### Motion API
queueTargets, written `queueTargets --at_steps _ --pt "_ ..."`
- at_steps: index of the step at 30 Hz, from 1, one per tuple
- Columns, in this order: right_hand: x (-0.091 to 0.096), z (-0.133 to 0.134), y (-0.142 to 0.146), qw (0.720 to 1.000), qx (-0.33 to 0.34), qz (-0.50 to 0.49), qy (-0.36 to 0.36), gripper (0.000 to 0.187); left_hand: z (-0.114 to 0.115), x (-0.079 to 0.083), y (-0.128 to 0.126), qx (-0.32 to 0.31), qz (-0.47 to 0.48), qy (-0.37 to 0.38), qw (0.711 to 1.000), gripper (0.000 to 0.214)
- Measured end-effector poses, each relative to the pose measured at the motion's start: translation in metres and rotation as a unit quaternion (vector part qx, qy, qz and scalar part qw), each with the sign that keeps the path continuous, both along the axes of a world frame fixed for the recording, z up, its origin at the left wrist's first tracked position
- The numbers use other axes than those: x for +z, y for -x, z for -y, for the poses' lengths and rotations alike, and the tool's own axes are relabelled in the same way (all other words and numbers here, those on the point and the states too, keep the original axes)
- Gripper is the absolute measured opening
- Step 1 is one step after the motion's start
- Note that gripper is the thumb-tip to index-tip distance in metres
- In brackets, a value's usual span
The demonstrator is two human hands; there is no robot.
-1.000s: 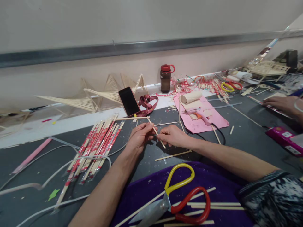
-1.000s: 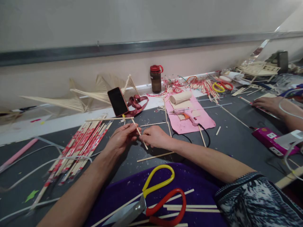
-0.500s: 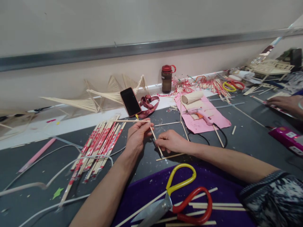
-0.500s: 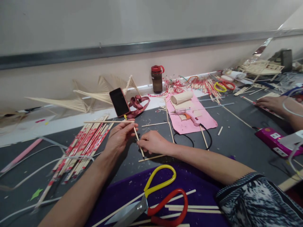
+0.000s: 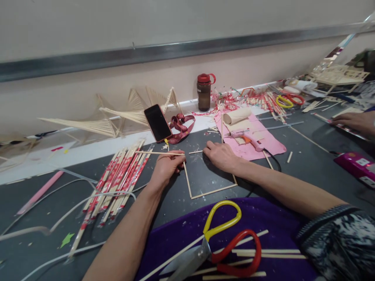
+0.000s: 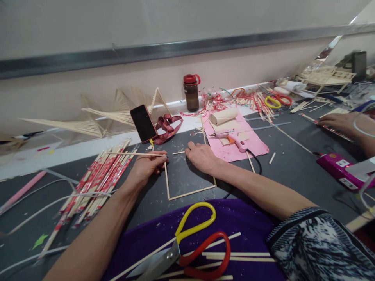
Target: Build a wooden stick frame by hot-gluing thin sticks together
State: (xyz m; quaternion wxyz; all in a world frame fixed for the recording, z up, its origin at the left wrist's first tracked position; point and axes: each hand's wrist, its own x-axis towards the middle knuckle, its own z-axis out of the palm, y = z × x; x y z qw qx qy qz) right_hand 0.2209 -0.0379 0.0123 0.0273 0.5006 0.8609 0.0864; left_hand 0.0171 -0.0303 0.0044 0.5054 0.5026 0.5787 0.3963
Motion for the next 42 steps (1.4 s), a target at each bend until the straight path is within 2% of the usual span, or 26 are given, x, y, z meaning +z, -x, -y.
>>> queueTargets --at_steps 6,13,21,28,30,34,37,39,41,42 --pt "-0.003 -0.011 0.005 1.0 -0.007 0.006 0.018 0.025 -0.006 -0.004 0.003 -0.006 -0.087 -0.014 0.996 0.024" --pt "-0.002 -0.011 0.005 1.0 0.001 -0.015 0.009 0.027 -0.014 -0.002 0.0 0.008 -0.194 -0.055 0.979 0.008" --pt "0.001 -0.017 0.008 0.999 0.005 -0.019 0.03 0.026 -0.018 -0.004 -0.002 -0.004 -0.27 -0.078 0.96 0.008" --pt "0.001 -0.016 0.008 0.999 0.028 -0.031 0.027 0.025 -0.016 -0.004 -0.001 -0.029 -0.299 -0.094 0.949 0.007" --pt "0.0 -0.017 0.008 0.998 0.036 -0.034 0.026 0.025 -0.017 -0.003 0.0 -0.041 -0.339 -0.113 0.933 0.008" --pt "0.006 -0.012 0.008 0.998 0.046 -0.032 0.028 0.027 -0.019 -0.003 0.003 -0.07 -0.444 -0.136 0.883 0.015" --pt "0.021 -0.004 -0.006 0.998 0.036 -0.043 0.006 0.026 -0.019 -0.003 0.004 -0.082 -0.455 -0.145 0.875 0.016" --pt "0.03 0.001 -0.027 0.998 0.003 -0.064 -0.011 0.026 -0.019 -0.003 0.005 -0.086 -0.453 -0.14 0.876 0.018" --pt "0.036 0.004 -0.059 0.993 -0.067 -0.095 -0.023 0.027 -0.018 -0.002 0.005 -0.091 -0.459 -0.129 0.874 0.021" --pt "0.036 0.004 -0.076 0.985 -0.128 -0.108 -0.029 0.029 -0.018 -0.001 0.005 -0.096 -0.465 -0.125 0.871 0.023"
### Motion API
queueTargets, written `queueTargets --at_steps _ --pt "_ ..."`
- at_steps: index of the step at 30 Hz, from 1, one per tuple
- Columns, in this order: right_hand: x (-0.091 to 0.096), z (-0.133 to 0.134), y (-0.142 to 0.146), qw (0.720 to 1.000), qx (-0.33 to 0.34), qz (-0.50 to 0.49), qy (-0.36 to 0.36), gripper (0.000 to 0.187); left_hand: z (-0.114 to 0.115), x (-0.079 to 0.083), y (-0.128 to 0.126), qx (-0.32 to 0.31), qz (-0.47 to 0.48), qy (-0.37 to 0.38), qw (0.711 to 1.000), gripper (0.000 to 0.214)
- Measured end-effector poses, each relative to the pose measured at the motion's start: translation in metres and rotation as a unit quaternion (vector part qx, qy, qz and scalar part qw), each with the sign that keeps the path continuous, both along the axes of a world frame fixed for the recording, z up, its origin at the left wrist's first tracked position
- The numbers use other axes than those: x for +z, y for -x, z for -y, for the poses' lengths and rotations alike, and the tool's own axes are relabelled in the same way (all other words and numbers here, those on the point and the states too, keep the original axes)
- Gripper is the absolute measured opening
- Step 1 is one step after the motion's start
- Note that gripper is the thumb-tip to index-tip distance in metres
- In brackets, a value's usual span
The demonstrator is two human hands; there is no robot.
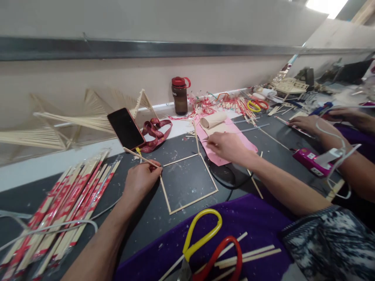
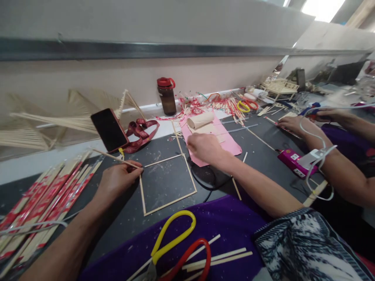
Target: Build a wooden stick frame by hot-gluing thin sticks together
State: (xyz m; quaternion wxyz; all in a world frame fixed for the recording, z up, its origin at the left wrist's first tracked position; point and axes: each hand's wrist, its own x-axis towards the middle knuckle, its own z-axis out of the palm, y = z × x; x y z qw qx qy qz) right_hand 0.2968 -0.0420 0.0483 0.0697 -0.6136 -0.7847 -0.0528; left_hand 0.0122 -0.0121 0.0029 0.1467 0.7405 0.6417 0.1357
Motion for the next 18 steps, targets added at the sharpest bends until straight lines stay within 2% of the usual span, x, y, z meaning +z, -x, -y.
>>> queueTargets --at_steps 3,5,9,15,18 --pt "-0.007 -0.001 -0.047 0.984 -0.177 -0.016 -0.004 0.035 -0.001 0.001 0.0 -0.004 -0.023 0.01 1.0 0.028" --pt "-0.016 -0.003 -0.066 0.974 -0.218 -0.032 0.048 0.039 -0.002 0.001 0.0 -0.007 -0.031 0.011 0.999 0.03" --pt "-0.03 -0.008 -0.074 0.964 -0.236 -0.044 0.112 0.041 -0.002 0.0 -0.001 -0.002 -0.034 0.005 0.999 0.032" --pt "-0.032 -0.017 -0.07 0.958 -0.265 -0.092 0.066 0.056 0.0 0.001 -0.002 0.0 -0.042 0.005 0.999 0.032" --pt "-0.032 -0.018 -0.073 0.959 -0.24 -0.144 0.036 0.048 0.0 0.001 -0.002 -0.005 -0.042 0.008 0.999 0.032"
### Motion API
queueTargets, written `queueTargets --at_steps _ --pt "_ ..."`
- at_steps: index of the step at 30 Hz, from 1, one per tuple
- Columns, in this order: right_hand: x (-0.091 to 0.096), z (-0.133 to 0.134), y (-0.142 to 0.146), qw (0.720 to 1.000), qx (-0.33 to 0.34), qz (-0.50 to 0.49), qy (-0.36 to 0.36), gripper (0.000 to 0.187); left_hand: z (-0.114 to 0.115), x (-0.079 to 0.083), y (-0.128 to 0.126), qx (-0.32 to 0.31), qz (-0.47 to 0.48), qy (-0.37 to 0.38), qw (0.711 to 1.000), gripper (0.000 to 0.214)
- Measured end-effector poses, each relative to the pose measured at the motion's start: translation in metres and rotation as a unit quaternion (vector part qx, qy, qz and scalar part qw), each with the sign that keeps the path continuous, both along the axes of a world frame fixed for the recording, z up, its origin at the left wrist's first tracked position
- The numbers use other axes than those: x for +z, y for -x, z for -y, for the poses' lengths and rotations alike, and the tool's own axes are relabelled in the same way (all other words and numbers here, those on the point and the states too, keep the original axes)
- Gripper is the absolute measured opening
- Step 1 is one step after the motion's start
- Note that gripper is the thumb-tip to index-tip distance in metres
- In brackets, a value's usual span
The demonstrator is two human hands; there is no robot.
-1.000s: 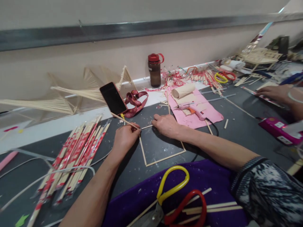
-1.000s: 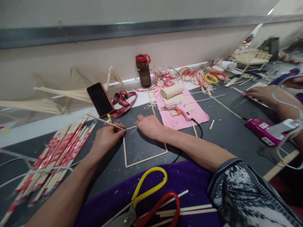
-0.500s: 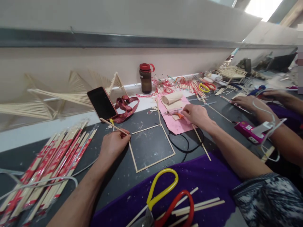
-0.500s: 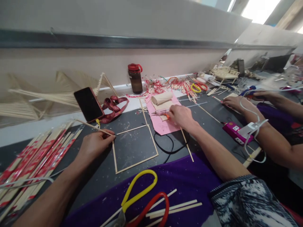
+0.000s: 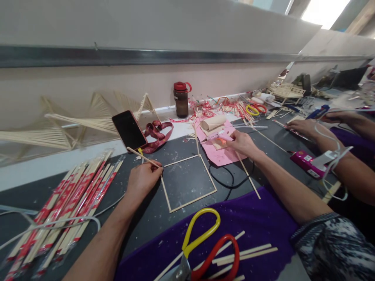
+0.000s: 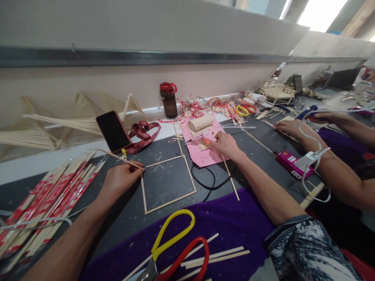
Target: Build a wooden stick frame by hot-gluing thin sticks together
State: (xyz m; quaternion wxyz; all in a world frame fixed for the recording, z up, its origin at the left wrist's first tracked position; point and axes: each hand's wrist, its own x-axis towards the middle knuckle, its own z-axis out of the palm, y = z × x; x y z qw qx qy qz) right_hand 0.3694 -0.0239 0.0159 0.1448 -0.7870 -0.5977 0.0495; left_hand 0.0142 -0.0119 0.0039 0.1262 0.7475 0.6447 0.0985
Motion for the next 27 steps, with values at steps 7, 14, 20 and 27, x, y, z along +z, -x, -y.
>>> queueTargets --at_steps 7,14,20,27 --pt "0.009 -0.003 0.006 0.994 0.034 -0.005 -0.105 0.04 0.001 -0.001 0.003 -0.003 0.007 -0.009 1.0 0.03" --pt "0.026 -0.007 0.017 0.981 0.037 -0.039 -0.187 0.04 0.001 -0.001 0.002 -0.001 0.018 -0.01 1.0 0.029" --pt "0.034 -0.019 0.014 0.913 0.044 -0.18 -0.364 0.028 0.003 0.0 0.0 -0.001 0.02 -0.009 1.0 0.03" --pt "0.063 0.006 0.035 0.815 0.143 -0.349 -0.44 0.03 0.005 0.002 0.0 -0.004 0.042 0.002 0.999 0.029"
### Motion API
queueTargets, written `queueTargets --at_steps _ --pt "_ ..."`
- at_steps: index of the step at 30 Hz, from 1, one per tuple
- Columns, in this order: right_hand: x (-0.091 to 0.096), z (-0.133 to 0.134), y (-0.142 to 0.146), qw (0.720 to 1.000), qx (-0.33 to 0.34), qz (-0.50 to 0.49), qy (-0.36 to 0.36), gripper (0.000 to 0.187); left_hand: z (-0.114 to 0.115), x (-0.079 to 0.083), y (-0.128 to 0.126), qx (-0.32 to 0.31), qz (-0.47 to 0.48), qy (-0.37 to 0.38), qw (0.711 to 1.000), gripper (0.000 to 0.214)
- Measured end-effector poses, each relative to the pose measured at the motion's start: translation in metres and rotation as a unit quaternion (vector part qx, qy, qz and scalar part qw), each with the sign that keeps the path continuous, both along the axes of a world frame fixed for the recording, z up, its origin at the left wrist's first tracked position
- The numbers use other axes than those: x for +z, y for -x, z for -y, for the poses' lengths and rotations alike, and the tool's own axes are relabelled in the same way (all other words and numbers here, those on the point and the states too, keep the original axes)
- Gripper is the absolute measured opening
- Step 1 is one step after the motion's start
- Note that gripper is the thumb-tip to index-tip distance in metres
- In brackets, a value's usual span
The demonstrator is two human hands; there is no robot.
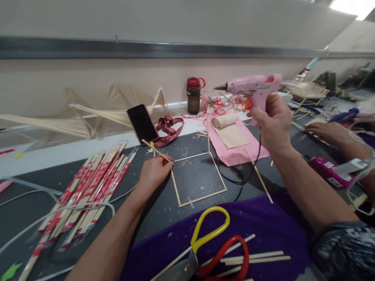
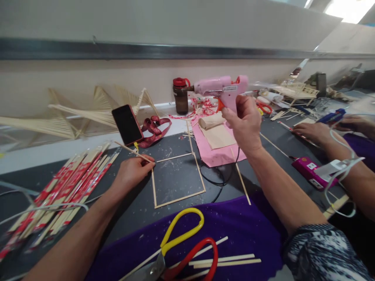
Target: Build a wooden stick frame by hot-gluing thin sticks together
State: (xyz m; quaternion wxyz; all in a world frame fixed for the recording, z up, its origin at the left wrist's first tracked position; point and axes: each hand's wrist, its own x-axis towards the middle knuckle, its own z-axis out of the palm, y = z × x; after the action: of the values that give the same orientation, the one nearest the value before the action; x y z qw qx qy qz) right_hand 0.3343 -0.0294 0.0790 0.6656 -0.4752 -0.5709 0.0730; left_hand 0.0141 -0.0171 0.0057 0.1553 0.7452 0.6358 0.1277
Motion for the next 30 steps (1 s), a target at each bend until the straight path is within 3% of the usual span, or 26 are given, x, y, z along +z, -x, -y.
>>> queueTargets --at_steps 2,6,11,15,30 --pt "0.01 0.017 0.01 0.999 0.049 0.01 0.02 0.035 0.001 0.0 0.0 0.002 0.002 0.009 1.0 0.029" --pt "0.017 0.047 0.03 0.97 0.128 0.115 0.17 0.042 0.001 -0.001 0.001 0.004 0.009 0.025 1.0 0.029" --pt "-0.006 0.054 0.053 0.902 0.163 0.294 0.271 0.023 0.001 0.0 0.001 0.001 0.025 0.036 0.999 0.027" --pt "-0.027 0.043 0.069 0.87 0.207 0.289 0.342 0.018 0.0 0.0 0.004 -0.001 0.04 0.046 0.998 0.024" --pt "-0.05 0.017 0.101 0.863 0.243 0.331 0.294 0.026 -0.002 -0.001 0.009 0.008 0.133 0.108 0.985 0.02"
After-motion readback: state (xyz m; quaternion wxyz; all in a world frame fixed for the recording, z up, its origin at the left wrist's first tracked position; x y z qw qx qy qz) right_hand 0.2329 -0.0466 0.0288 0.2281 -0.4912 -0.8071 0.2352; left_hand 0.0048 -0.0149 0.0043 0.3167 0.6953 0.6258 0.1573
